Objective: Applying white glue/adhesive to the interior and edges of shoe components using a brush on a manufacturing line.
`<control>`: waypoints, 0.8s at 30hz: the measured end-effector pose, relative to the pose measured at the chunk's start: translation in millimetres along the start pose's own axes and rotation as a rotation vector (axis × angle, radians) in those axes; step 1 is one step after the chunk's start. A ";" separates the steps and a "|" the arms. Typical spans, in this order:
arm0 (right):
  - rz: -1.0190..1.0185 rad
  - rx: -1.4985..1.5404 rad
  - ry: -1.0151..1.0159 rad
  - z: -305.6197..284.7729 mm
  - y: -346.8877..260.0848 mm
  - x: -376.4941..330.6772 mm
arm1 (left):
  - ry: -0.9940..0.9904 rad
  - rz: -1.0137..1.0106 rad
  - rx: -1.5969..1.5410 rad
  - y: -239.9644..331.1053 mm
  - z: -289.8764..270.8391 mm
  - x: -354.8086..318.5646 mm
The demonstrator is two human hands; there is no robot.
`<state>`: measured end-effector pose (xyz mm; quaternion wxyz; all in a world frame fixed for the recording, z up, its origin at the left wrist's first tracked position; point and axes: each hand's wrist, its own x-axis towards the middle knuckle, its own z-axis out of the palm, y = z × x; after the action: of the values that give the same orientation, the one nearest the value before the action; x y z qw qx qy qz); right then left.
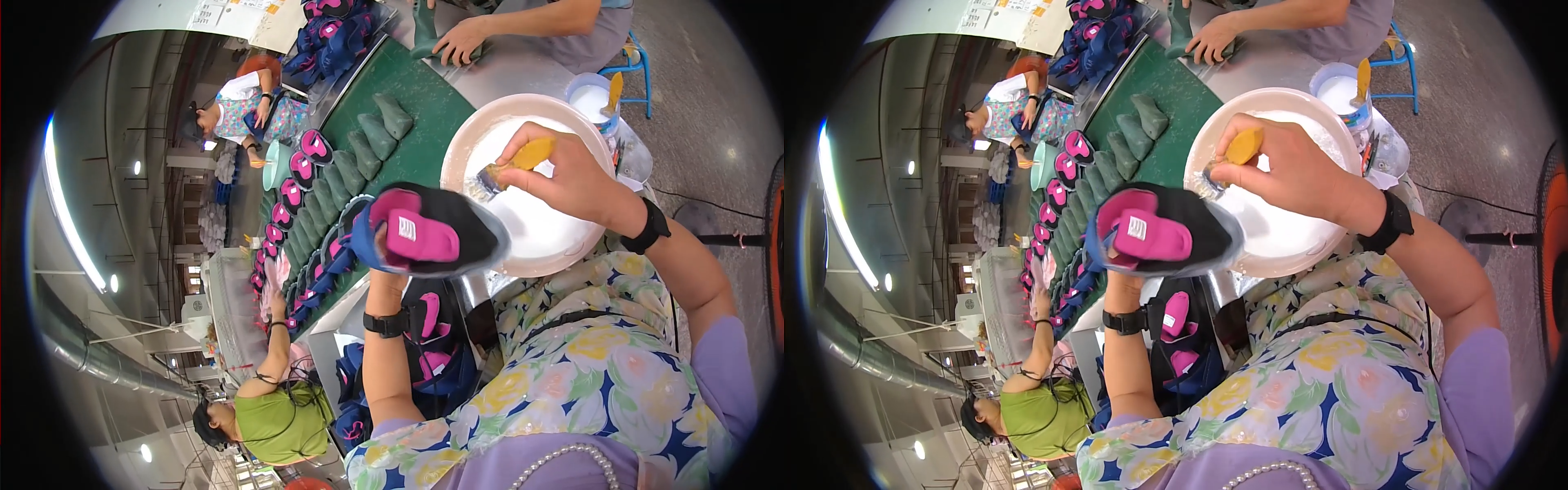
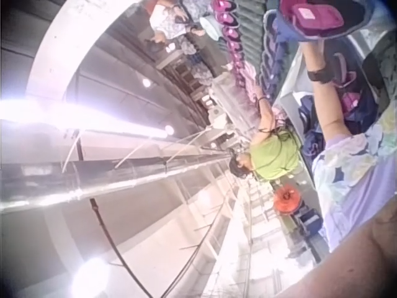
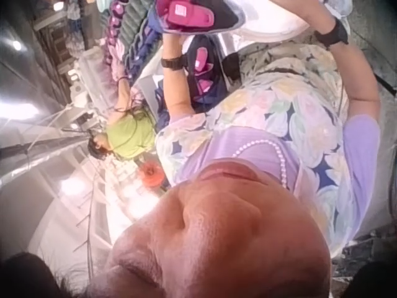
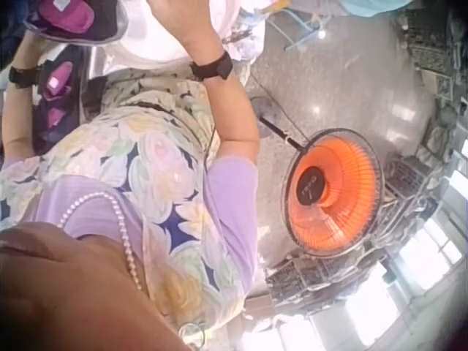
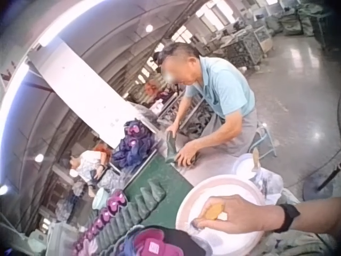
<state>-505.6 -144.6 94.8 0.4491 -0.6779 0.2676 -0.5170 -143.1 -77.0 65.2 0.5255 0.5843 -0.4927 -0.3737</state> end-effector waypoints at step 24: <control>0.152 -0.202 -0.507 -6.0 16.0 19.5 | -0.129 -0.392 -0.484 6.2 60.9 -67.4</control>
<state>-503.3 -170.0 90.0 0.4693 -0.8049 0.2469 -0.2663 -218.1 -26.4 55.6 0.5349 0.5014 -0.2998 -0.6104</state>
